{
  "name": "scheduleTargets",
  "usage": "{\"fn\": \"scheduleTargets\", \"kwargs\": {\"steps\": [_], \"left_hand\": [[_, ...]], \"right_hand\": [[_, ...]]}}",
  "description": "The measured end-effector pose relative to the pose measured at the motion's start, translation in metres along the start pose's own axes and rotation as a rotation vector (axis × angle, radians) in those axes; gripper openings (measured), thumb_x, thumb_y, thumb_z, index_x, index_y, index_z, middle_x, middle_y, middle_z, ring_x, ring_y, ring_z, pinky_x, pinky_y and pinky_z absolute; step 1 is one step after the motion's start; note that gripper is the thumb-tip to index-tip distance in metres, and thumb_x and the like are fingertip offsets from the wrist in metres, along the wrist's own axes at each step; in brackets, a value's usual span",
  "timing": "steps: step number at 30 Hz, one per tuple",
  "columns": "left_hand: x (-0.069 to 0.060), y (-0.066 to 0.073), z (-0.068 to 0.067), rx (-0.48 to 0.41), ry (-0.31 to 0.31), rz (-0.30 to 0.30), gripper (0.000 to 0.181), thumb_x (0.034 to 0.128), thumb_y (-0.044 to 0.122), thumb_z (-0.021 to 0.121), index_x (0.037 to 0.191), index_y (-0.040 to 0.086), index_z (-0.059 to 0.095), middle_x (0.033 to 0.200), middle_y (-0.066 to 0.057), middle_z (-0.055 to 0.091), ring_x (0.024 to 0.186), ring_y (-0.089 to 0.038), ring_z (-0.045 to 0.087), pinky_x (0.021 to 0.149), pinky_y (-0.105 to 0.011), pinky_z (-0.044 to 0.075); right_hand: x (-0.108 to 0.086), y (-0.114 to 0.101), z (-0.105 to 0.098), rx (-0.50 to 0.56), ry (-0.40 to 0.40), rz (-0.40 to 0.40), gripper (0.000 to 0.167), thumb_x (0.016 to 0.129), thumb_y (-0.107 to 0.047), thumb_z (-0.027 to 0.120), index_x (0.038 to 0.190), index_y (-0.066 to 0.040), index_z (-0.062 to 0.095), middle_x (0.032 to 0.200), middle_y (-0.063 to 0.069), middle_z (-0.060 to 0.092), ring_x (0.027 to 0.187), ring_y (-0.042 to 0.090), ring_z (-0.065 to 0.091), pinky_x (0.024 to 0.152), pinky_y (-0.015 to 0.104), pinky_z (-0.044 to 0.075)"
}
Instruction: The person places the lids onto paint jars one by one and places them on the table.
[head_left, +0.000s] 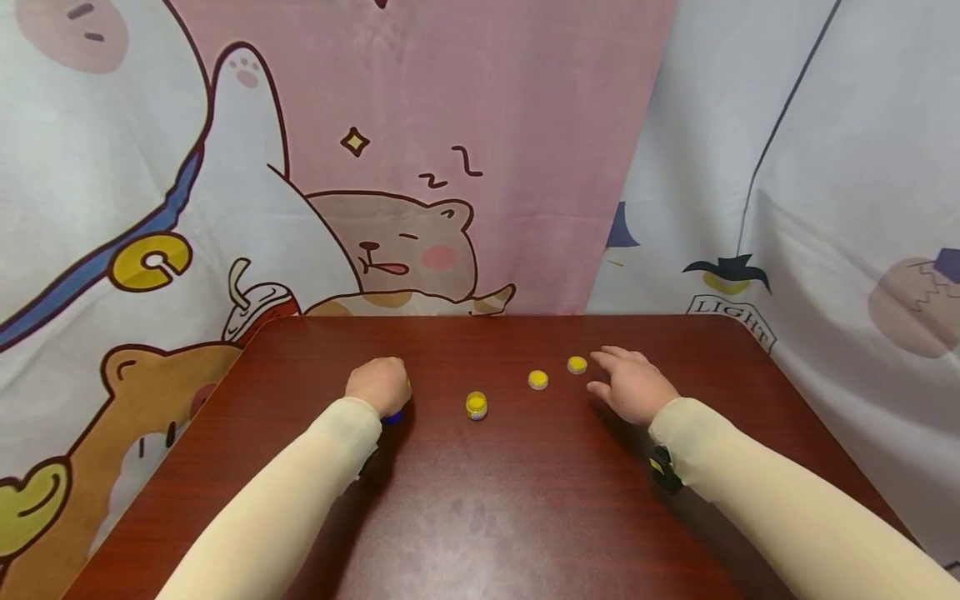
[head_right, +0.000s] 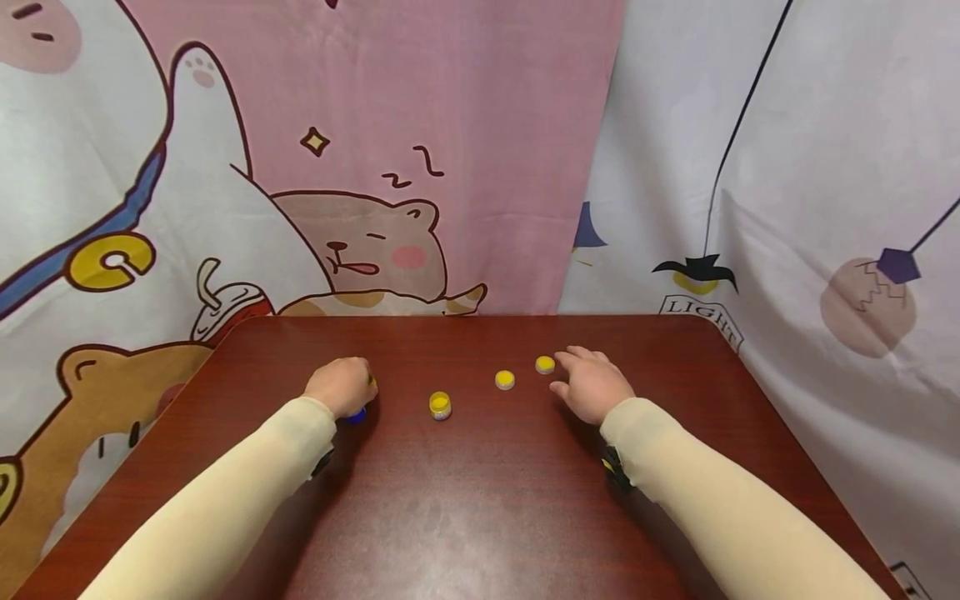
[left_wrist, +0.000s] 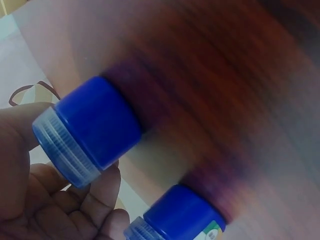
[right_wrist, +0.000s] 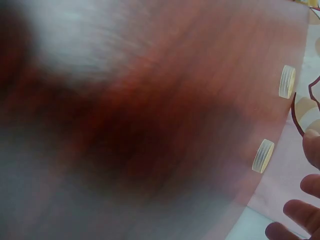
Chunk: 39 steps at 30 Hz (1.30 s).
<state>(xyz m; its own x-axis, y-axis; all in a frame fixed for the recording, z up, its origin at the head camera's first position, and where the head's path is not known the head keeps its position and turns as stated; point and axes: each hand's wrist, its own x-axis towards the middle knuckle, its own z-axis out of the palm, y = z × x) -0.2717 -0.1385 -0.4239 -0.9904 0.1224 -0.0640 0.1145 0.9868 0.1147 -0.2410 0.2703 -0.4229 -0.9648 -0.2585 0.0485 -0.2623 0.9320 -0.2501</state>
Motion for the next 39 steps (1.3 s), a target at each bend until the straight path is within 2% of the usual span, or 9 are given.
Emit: {"fn": "scheduleTargets", "kwargs": {"steps": [6,13,16,20,23,25,31,39], "left_hand": [[-0.001,0.002,-0.001,-0.018,0.003,-0.005,0.023,0.0965,0.016,0.063,0.074,0.01,0.068,0.082,-0.007,0.07,0.07,-0.022,0.061,0.062,-0.044,0.056],[0.0,0.01,0.004,-0.031,-0.017,-0.017,0.026,0.0972,0.015,0.065,0.072,0.012,0.067,0.079,-0.005,0.069,0.068,-0.021,0.06,0.06,-0.04,0.055],[0.001,0.013,0.006,-0.051,-0.025,-0.029,0.026,0.0968,0.016,0.065,0.071,0.013,0.067,0.078,-0.005,0.068,0.069,-0.022,0.06,0.061,-0.04,0.054],[0.002,0.014,0.007,-0.063,-0.024,-0.038,0.026,0.0958,0.018,0.067,0.071,0.013,0.068,0.079,-0.005,0.069,0.07,-0.022,0.061,0.062,-0.041,0.056],[0.002,0.012,0.006,-0.057,-0.017,-0.044,0.025,0.0956,0.019,0.068,0.071,0.013,0.069,0.08,-0.006,0.069,0.07,-0.023,0.062,0.062,-0.042,0.057],[0.002,0.01,0.005,-0.052,-0.017,-0.047,0.024,0.0955,0.019,0.068,0.072,0.013,0.069,0.08,-0.006,0.07,0.07,-0.023,0.062,0.062,-0.042,0.057],[0.001,0.006,0.001,-0.051,-0.021,-0.049,0.019,0.094,0.021,0.073,0.077,0.013,0.074,0.084,-0.005,0.071,0.072,-0.023,0.062,0.066,-0.043,0.058],[0.0,0.003,-0.005,-0.077,-0.051,-0.068,0.021,0.0949,0.02,0.072,0.075,0.014,0.074,0.082,-0.005,0.07,0.071,-0.023,0.061,0.061,-0.039,0.054]], "right_hand": [[0.027,-0.002,0.007,-0.049,-0.003,-0.016,0.057,0.101,-0.025,0.07,0.149,0.0,0.055,0.147,0.025,0.057,0.136,0.049,0.052,0.115,0.062,0.042],[0.046,0.0,0.012,-0.125,-0.106,0.037,0.053,0.102,-0.028,0.069,0.146,0.0,0.059,0.138,0.026,0.062,0.127,0.046,0.059,0.109,0.059,0.048],[0.052,0.004,0.013,-0.149,-0.13,0.036,0.039,0.101,-0.022,0.07,0.133,-0.001,0.069,0.126,0.021,0.07,0.113,0.039,0.066,0.102,0.055,0.054],[0.056,0.008,0.012,-0.17,-0.131,0.012,0.016,0.099,-0.017,0.069,0.104,-0.003,0.076,0.099,0.014,0.074,0.087,0.029,0.066,0.086,0.047,0.056],[0.056,0.008,0.01,-0.164,-0.156,0.016,0.019,0.099,-0.017,0.065,0.085,-0.005,0.068,0.08,0.011,0.066,0.072,0.026,0.056,0.075,0.043,0.051],[0.056,0.005,0.009,-0.161,-0.18,0.027,0.022,0.099,-0.017,0.062,0.08,-0.006,0.064,0.075,0.01,0.061,0.068,0.025,0.052,0.073,0.042,0.048],[0.06,-0.006,0.008,-0.18,-0.203,0.066,0.021,0.099,-0.017,0.062,0.086,-0.002,0.069,0.082,0.013,0.069,0.072,0.025,0.058,0.074,0.043,0.053],[0.068,-0.014,0.014,-0.246,-0.182,0.061,0.017,0.099,-0.015,0.064,0.091,-0.003,0.072,0.088,0.014,0.074,0.078,0.028,0.07,0.074,0.048,0.06]]}}
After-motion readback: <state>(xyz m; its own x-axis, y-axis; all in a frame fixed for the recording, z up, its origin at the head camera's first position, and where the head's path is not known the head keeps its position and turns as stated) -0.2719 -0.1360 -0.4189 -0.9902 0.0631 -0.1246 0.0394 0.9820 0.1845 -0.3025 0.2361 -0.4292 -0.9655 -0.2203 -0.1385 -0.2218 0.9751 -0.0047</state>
